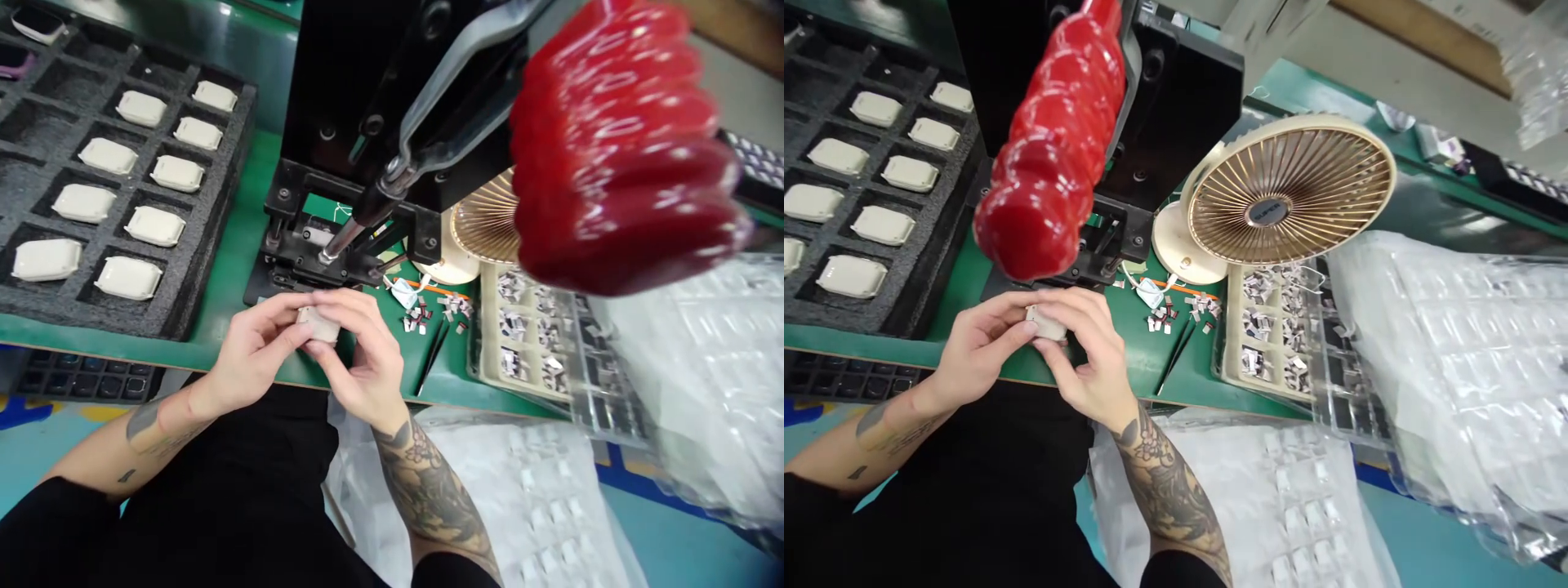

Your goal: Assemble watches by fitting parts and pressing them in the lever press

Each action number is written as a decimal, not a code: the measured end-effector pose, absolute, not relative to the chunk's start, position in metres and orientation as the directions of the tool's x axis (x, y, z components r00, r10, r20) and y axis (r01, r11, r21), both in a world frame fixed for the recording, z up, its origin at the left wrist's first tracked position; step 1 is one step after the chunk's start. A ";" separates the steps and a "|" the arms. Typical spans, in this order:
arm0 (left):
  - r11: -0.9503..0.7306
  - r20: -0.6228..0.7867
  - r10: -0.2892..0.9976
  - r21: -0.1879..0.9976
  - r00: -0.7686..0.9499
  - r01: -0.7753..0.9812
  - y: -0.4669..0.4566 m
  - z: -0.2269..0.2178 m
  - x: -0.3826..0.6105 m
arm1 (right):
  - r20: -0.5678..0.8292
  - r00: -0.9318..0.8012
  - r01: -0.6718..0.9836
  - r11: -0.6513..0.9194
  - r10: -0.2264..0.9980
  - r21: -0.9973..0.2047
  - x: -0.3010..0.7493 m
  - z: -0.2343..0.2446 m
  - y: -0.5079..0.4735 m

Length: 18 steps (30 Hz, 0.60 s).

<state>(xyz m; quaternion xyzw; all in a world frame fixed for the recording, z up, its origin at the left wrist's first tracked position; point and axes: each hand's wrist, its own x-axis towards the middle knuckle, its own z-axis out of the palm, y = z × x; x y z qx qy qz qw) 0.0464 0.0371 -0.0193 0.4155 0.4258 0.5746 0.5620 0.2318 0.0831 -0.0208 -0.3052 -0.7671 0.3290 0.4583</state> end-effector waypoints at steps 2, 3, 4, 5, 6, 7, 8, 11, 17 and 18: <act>-0.013 0.000 0.999 0.961 -0.045 -0.278 0.037 -0.017 0.048 | 0.481 -0.332 0.180 0.555 0.812 -0.812 0.234 -0.021 0.083; -0.014 0.000 0.999 0.960 -0.049 -0.278 0.037 -0.017 0.048 | 0.463 -0.305 0.175 0.527 0.832 -0.832 0.236 -0.022 0.083; -0.014 0.000 0.999 0.960 -0.051 -0.280 0.037 -0.017 0.048 | 0.442 -0.294 0.163 0.500 0.847 -0.851 0.237 -0.022 0.085; -0.016 0.001 0.999 0.961 -0.053 -0.276 0.037 -0.017 0.048 | 0.422 -0.299 0.147 0.478 0.856 -0.866 0.237 -0.022 0.087; -0.018 0.004 0.998 0.964 -0.056 -0.265 0.036 -0.018 0.048 | 0.406 -0.311 0.132 0.462 0.859 -0.877 0.237 -0.023 0.089; -0.024 0.011 0.998 0.969 -0.056 -0.246 0.036 -0.018 0.047 | 0.402 -0.325 0.117 0.458 0.856 -0.881 0.237 -0.023 0.090; -0.036 0.024 0.998 0.976 -0.059 -0.215 0.034 -0.019 0.047 | 0.411 -0.336 0.101 0.466 0.847 -0.879 0.237 -0.023 0.091; -0.096 0.094 0.992 0.995 -0.085 -0.013 0.027 -0.020 0.046 | 0.478 -0.340 0.072 0.529 0.810 -0.846 0.235 -0.019 0.088; -0.112 0.158 0.948 0.978 -0.277 0.175 0.019 -0.036 0.042 | 0.515 -0.346 0.164 0.591 0.784 -0.790 0.229 -0.019 0.083; -0.091 0.126 0.950 0.987 -0.285 0.134 0.020 -0.040 0.041 | 0.516 -0.350 0.177 0.597 0.781 -0.783 0.228 -0.022 0.084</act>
